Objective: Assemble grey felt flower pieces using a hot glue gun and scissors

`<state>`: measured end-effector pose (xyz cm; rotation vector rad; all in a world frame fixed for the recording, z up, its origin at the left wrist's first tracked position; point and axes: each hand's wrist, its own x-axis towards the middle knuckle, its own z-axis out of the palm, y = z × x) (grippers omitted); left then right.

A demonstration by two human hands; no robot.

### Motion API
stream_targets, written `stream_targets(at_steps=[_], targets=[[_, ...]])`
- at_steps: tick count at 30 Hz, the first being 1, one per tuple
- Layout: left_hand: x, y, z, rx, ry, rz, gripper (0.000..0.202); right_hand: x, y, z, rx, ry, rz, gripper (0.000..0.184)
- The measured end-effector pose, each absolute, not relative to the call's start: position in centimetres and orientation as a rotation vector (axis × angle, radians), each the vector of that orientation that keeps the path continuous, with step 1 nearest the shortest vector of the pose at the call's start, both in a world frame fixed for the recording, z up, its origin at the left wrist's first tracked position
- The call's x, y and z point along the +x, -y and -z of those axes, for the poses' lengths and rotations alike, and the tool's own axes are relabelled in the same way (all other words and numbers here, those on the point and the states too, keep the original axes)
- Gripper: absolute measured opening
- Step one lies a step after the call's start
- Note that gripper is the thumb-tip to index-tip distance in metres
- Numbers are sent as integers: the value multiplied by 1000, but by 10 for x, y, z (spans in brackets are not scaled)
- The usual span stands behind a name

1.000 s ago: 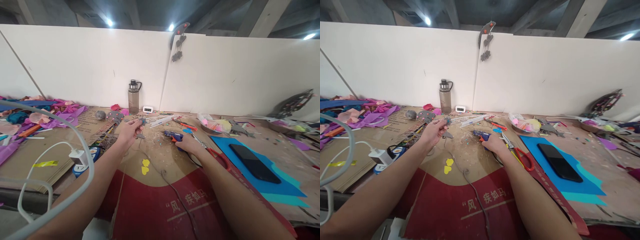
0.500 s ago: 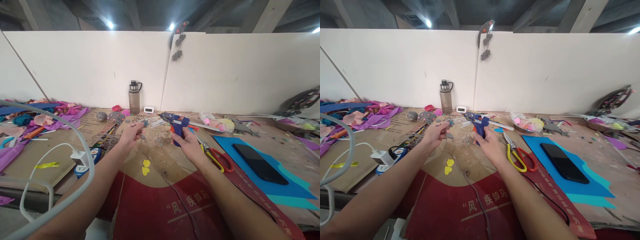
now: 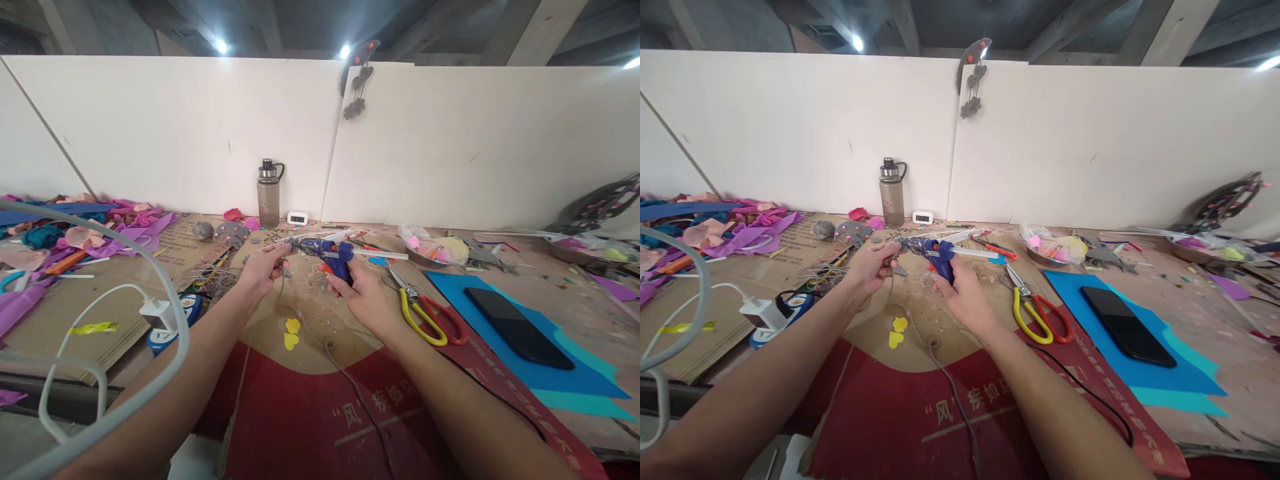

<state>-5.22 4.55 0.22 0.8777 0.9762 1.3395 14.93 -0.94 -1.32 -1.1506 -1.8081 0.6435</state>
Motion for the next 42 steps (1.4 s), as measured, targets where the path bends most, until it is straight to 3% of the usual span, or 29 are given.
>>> stream_targets(at_steps=[13,42], targets=[[-53,-47,5,1020,-1009,-1413,29,149,14,11,-1274,1932,-353,30],[-55,-48,3,1011,-1004,-1385,31,150,15,9,-1312,1932,-355,32]])
